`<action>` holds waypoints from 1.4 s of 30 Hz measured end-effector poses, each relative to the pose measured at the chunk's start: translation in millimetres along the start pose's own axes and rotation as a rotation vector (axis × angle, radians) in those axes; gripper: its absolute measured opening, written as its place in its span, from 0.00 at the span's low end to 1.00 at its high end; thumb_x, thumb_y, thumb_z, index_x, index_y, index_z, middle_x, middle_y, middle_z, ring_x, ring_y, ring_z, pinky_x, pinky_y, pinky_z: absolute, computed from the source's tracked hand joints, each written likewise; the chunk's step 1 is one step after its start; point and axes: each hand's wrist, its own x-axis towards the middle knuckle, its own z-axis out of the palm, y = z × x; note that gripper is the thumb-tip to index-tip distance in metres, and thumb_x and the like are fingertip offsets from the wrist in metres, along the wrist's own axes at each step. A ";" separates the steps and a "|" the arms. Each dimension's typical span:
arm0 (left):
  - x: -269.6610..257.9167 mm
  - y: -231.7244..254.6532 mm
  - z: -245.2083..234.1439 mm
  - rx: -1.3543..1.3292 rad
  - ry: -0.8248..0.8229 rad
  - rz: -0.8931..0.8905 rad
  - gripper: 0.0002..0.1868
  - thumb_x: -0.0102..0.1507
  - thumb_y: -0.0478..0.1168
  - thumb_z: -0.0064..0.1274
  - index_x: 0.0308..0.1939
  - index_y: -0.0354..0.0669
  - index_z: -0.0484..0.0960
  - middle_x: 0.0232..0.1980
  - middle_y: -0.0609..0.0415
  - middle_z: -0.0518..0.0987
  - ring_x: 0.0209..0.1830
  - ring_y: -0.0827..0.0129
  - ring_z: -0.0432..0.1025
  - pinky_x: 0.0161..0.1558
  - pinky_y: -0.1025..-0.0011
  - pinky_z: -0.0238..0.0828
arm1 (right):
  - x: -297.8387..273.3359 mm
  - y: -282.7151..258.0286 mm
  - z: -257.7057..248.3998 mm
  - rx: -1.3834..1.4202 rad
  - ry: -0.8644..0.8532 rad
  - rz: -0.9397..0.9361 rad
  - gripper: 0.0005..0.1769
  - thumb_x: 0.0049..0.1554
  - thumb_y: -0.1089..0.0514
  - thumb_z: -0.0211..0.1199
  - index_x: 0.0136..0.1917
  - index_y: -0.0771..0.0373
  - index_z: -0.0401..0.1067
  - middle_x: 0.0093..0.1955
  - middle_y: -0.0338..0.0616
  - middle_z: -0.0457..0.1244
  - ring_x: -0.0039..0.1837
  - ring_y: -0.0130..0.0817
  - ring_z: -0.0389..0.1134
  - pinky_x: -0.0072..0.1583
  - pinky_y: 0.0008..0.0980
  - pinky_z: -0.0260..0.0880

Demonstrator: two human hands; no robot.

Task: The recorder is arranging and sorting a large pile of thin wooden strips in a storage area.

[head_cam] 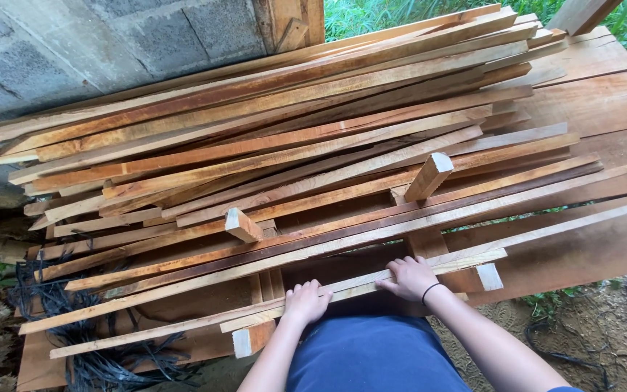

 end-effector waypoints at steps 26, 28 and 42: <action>5.4 -9.7 33.5 0.226 0.111 0.105 0.53 0.59 0.67 0.60 0.77 0.43 0.54 0.80 0.43 0.51 0.79 0.42 0.45 0.71 0.46 0.42 | 4.8 10.1 26.6 0.033 0.193 -0.084 0.45 0.46 0.23 0.71 0.66 0.50 0.68 0.67 0.41 0.62 0.74 0.46 0.56 0.79 0.57 0.40; 3.5 -11.2 34.8 0.227 0.129 0.116 0.53 0.58 0.66 0.61 0.76 0.43 0.55 0.79 0.43 0.52 0.78 0.42 0.46 0.71 0.46 0.44 | 3.2 8.5 27.2 0.040 0.200 -0.087 0.43 0.47 0.24 0.70 0.66 0.50 0.68 0.66 0.41 0.63 0.74 0.46 0.56 0.79 0.57 0.40; -1.8 -2.9 30.5 0.209 0.135 0.072 0.48 0.61 0.64 0.58 0.75 0.43 0.56 0.79 0.43 0.52 0.77 0.44 0.46 0.72 0.47 0.42 | 1.6 8.9 23.5 0.061 0.165 -0.097 0.45 0.51 0.16 0.56 0.66 0.50 0.68 0.66 0.39 0.62 0.74 0.43 0.55 0.78 0.54 0.40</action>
